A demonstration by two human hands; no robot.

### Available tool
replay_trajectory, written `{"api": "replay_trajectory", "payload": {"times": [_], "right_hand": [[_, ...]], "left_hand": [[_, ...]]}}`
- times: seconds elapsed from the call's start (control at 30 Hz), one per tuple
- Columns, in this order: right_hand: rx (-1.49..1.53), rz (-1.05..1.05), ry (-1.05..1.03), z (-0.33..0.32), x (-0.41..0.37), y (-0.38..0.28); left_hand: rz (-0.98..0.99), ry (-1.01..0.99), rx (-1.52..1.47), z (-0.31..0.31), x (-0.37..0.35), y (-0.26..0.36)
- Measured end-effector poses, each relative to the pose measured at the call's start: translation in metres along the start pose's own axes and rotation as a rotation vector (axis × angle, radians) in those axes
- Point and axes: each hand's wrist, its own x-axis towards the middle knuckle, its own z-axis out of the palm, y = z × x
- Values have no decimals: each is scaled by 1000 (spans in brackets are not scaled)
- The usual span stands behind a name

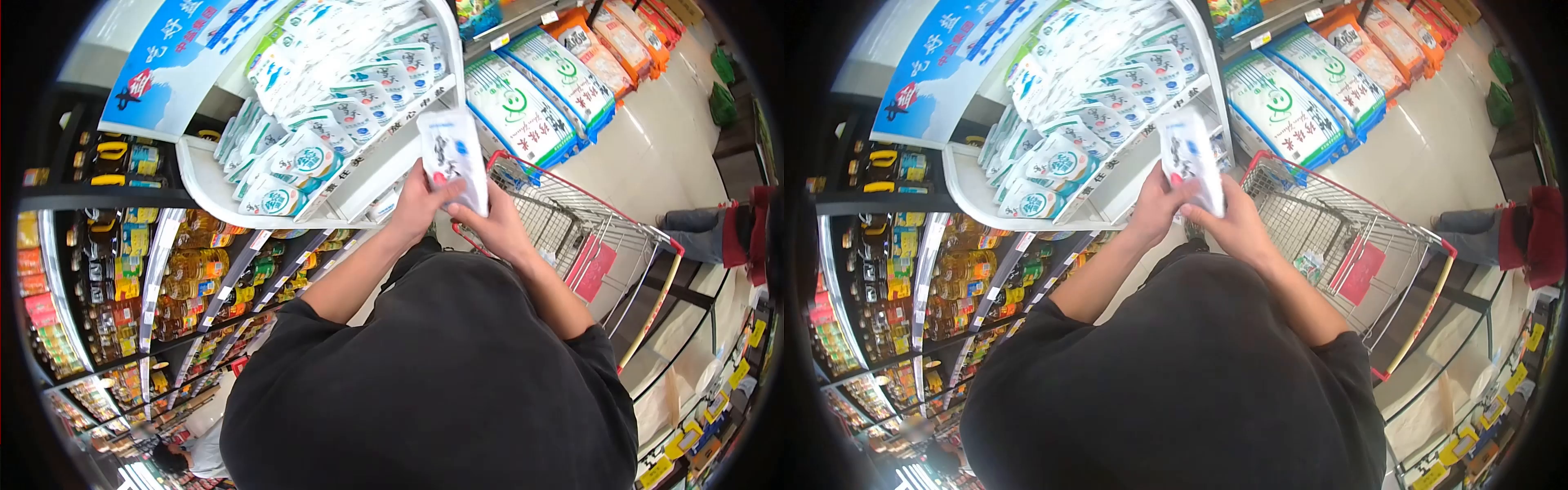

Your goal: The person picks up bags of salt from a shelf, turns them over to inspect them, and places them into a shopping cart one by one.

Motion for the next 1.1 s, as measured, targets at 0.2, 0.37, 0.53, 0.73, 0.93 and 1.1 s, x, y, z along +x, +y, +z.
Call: {"api": "replay_trajectory", "payload": {"times": [0.2,0.37,0.53,0.73,0.93,1.1], "right_hand": [[252,254,30,-19,-15,60],[-93,360,43,-28,-16,93],[112,432,340,-44,-18,134],[73,602,612,-53,-78,198],[149,928,836,-10,-188,235],[217,1106,892,27,-235,262]], "left_hand": [[-413,-95,-70,-24,-18,-35],[-691,-40,-129,-40,-7,-84],[-687,220,-256,-102,60,-171],[-418,504,-61,-187,235,-288],[-444,653,-157,-218,352,-353],[-443,527,980,-242,368,-380]]}}
